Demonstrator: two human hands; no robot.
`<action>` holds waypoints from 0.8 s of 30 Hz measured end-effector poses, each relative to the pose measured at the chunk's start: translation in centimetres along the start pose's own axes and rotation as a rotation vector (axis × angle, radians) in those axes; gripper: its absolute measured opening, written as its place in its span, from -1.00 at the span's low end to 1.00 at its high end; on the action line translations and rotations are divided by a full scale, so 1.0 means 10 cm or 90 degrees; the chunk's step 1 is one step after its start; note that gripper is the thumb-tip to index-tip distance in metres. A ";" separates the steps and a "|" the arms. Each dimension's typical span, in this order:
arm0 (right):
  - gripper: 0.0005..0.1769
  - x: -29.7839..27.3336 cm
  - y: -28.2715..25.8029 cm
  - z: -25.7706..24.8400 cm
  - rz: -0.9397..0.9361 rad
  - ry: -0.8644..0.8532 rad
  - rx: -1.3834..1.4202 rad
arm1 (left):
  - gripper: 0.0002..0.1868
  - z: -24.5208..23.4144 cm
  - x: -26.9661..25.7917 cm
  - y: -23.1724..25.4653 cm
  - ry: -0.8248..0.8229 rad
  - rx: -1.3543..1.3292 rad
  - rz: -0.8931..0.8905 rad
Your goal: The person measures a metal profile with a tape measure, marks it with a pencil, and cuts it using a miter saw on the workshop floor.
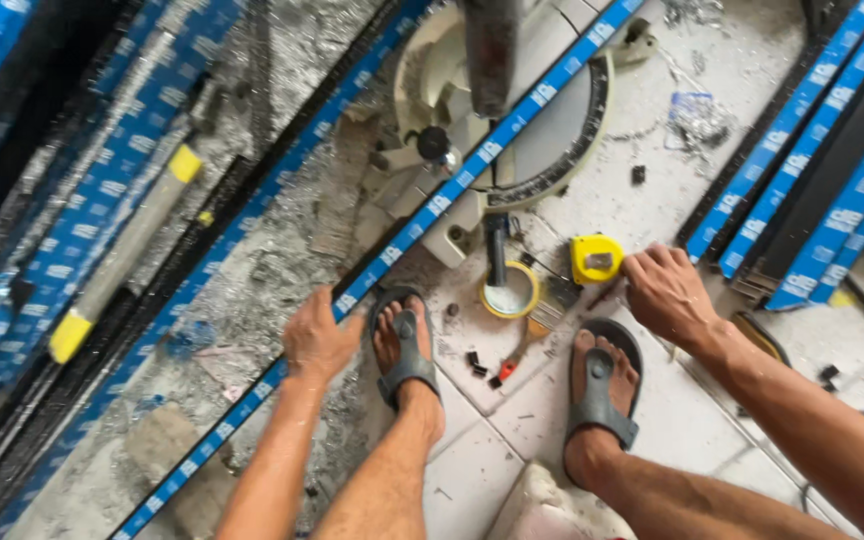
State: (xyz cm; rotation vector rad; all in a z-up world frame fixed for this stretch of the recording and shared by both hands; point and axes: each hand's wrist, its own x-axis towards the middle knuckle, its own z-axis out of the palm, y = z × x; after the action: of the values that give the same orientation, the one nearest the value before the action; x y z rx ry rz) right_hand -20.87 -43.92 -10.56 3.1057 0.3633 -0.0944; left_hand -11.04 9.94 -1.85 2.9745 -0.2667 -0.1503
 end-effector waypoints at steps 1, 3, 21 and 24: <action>-0.83 0.01 0.01 0.01 -0.021 0.010 -0.019 | -0.30 0.05 0.00 0.07 0.244 -0.014 0.093; -0.86 0.05 0.05 0.08 -0.055 0.042 -0.014 | -0.31 0.01 0.03 0.09 0.274 0.023 0.084; -0.02 0.70 -0.36 -0.99 0.137 -0.298 0.173 | -0.38 -0.33 0.03 1.15 0.246 -0.215 0.213; -0.08 0.65 -0.40 -1.06 0.209 -0.229 0.247 | -0.60 -0.48 0.09 1.50 0.040 -0.397 0.257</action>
State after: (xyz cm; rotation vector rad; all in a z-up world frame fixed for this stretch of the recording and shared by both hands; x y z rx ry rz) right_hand -14.88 -38.38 -0.42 3.3602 -0.1999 -0.7903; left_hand -12.18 -4.18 5.15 2.2533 -0.6637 -0.0716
